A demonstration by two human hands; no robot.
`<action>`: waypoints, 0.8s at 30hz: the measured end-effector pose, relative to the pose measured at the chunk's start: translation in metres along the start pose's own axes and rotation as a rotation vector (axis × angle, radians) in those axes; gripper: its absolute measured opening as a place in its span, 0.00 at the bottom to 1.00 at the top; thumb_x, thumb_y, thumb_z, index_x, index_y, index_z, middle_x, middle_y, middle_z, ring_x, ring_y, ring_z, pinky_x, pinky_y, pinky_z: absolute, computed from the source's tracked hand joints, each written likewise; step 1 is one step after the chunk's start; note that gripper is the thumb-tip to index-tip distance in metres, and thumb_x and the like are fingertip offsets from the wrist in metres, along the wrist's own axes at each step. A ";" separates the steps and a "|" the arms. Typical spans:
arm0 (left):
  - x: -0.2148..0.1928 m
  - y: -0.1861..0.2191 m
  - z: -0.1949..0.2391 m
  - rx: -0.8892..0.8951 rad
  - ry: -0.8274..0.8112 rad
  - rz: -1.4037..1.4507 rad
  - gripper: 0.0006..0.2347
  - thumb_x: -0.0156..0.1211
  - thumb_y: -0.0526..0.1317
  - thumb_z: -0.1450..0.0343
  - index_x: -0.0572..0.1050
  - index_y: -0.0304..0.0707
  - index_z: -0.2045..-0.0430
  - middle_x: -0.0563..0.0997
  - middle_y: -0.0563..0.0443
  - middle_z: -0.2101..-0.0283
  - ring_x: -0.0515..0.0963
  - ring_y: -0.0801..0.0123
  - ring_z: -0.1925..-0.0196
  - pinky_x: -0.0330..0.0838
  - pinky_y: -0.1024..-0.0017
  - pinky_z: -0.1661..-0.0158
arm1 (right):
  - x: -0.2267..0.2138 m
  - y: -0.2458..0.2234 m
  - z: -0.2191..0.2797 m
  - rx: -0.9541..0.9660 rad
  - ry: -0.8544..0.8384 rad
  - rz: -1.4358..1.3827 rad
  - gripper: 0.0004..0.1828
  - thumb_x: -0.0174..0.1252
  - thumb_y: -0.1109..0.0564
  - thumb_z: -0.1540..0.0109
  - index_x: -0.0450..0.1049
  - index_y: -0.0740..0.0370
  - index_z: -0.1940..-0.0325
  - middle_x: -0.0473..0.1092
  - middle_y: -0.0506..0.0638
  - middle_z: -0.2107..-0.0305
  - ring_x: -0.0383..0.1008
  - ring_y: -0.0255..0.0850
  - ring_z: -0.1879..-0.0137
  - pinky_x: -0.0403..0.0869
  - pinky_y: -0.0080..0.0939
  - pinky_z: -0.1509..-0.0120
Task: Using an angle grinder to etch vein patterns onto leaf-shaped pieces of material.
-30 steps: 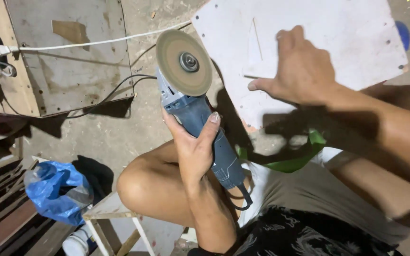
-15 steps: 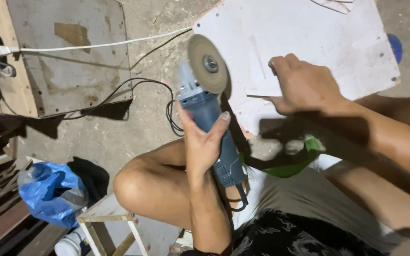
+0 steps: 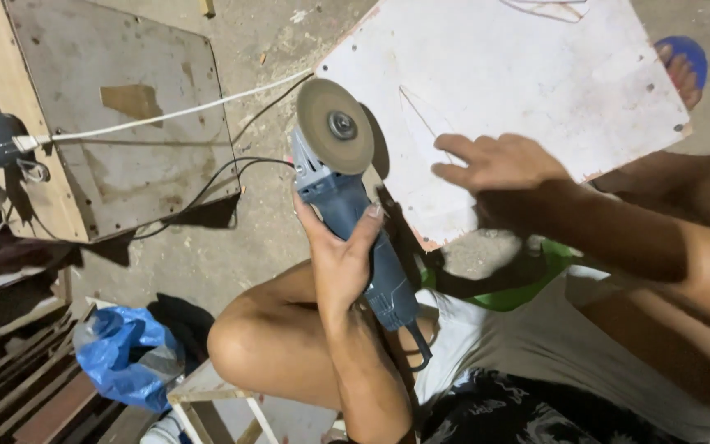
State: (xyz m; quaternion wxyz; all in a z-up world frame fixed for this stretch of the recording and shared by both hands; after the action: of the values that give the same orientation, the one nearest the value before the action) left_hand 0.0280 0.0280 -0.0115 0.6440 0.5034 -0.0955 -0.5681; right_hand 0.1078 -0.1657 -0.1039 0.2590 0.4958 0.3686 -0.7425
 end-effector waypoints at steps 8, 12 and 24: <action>0.005 -0.013 -0.002 -0.001 -0.028 0.021 0.51 0.76 0.43 0.39 0.41 0.38 0.25 0.76 0.25 0.45 0.81 0.44 0.48 0.76 0.48 0.48 | 0.019 0.001 0.017 -0.034 0.410 0.098 0.18 0.63 0.62 0.43 0.79 0.44 0.51 0.72 0.42 0.44 0.75 0.33 0.71 0.69 0.33 0.68; 0.015 -0.010 0.002 -0.027 -0.068 -0.019 0.50 0.74 0.42 0.39 0.42 0.36 0.25 0.79 0.28 0.50 0.82 0.46 0.50 0.77 0.50 0.51 | 0.009 -0.004 0.018 0.000 0.476 0.287 0.14 0.60 0.59 0.38 0.78 0.39 0.53 0.74 0.33 0.50 0.66 0.24 0.77 0.62 0.27 0.70; 0.025 -0.017 0.006 0.199 -0.155 0.096 0.41 0.63 0.30 0.34 0.42 0.32 0.28 0.71 0.31 0.38 0.76 0.55 0.42 0.70 0.67 0.43 | -0.008 -0.003 0.020 -0.039 0.457 0.180 0.10 0.65 0.58 0.43 0.76 0.53 0.58 0.78 0.44 0.43 0.67 0.27 0.78 0.70 0.26 0.71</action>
State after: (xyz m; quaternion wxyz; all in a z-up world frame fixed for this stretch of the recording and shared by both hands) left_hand 0.0217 0.0062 -0.0326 0.6081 0.5142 -0.2246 -0.5615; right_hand 0.0977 -0.1795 -0.0906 0.2435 0.6768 0.3861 -0.5776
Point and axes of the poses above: each hand's wrist, its own z-axis away from the middle knuckle, its own x-axis out of the palm, y = z × x, the point moved 3 cm from there along -z, towards the middle knuckle
